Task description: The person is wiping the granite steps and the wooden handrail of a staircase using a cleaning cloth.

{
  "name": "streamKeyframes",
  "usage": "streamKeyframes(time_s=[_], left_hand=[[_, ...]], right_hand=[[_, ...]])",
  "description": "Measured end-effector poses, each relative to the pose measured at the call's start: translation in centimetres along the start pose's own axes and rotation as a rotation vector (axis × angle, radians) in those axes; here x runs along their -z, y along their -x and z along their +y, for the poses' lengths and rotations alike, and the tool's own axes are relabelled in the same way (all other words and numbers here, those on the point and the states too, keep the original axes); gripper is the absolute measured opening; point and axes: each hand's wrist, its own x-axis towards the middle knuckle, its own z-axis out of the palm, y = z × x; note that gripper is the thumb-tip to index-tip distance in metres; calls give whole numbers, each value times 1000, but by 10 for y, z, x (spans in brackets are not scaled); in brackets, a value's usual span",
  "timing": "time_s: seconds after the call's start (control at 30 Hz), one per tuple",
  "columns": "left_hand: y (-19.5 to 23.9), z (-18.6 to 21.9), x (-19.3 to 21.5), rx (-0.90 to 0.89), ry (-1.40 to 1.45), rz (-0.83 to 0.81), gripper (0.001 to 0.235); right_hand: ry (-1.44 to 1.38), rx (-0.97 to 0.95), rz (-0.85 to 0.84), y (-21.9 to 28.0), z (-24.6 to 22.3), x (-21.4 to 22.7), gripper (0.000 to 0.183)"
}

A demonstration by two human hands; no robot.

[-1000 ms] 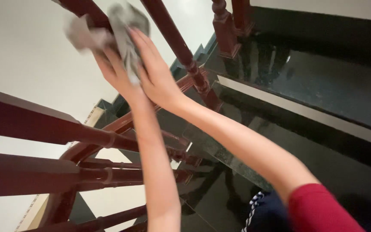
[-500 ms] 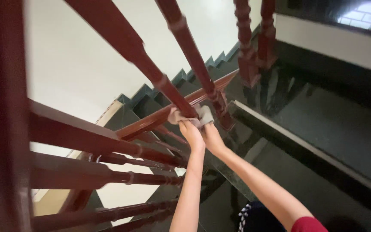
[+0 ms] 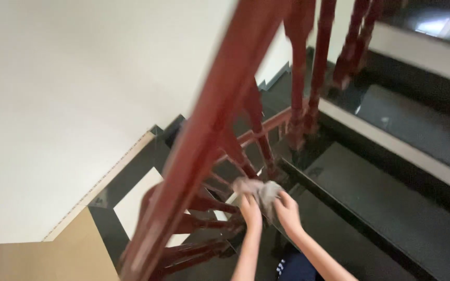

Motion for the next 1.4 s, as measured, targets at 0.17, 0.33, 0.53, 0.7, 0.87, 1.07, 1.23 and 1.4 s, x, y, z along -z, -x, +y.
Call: streamKeyframes(time_s=[0.17, 0.33, 0.53, 0.7, 0.87, 1.07, 1.23, 1.4], left_hand=[[107, 247, 140, 165, -34, 77, 26], [26, 323, 192, -471, -50, 207, 38], [-62, 222, 142, -430, -529, 45, 45], [-57, 212, 125, -536, -631, 305, 47], [-56, 205, 124, -470, -711, 358, 49], [-50, 210, 129, -497, -675, 351, 46], [-40, 212, 129, -453, -706, 362, 44], [-38, 210, 128, -449, -744, 339, 43]], right_hand=[[383, 811, 45, 77, -254, -32, 44], [763, 962, -309, 34, -332, -115, 33], [1598, 752, -530, -26, -405, -83, 20], [1506, 1068, 88, -74, -496, -8, 24], [1756, 320, -239, -18, -551, -54, 29], [1697, 1479, -116, -10, -387, -85, 31], [1557, 814, -331, -47, -486, -50, 16], [1825, 677, -89, -150, -510, -6, 27]])
